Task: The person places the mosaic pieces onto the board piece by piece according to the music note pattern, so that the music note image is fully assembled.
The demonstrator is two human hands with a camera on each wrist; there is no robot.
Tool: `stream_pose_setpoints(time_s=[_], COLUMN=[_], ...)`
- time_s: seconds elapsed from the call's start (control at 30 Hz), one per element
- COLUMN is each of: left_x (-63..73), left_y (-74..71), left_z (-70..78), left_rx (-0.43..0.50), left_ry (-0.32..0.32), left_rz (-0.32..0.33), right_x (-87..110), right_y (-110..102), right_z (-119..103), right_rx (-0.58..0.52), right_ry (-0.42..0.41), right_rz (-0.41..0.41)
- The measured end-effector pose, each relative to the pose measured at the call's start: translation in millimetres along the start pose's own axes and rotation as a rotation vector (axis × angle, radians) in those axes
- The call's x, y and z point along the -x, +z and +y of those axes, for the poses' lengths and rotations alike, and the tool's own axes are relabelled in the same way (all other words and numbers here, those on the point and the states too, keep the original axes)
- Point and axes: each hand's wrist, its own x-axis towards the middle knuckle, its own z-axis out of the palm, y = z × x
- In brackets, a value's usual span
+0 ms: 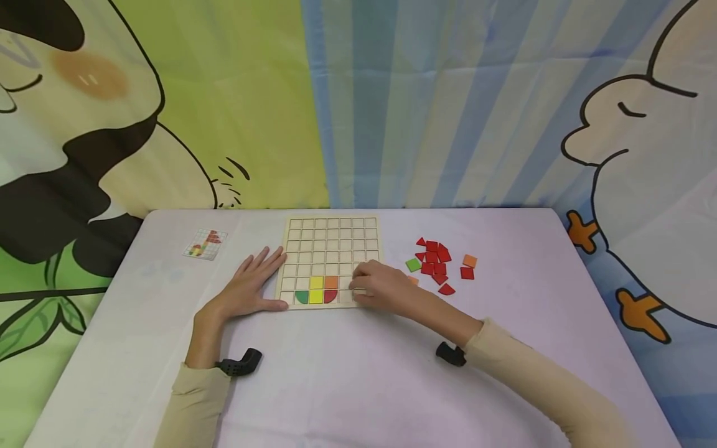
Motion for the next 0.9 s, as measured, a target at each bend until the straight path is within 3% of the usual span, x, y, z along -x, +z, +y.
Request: stream_pose_setpoints(time_s=[0.17,0.37,0.67,0.9], left_x=[-0.7,-0.5,0.8,2.8], left_y=[-0.7,0.1,1.5,-0.5], left_z=[-1.2,-2.9,-3.1,-1.9], left_rx=[-0.006,0.003,0.004,0.003], left_ry=[0.012,0.010,0.009,0.009], left_rz=[0.007,0.006,0.002,0.000], right_x=[42.6,65.1,65.0,53.4], right_y=[-4.1,-3.3,3.8,0.5], right_z=[27.8,54.2,66.4,70.6], right_rx=[-0.009,0.003,-0.071,-0.086], right_ry=[0.122,0.241,0.270,0.200], right_rz=[0.072,0.051,0.058,0.078])
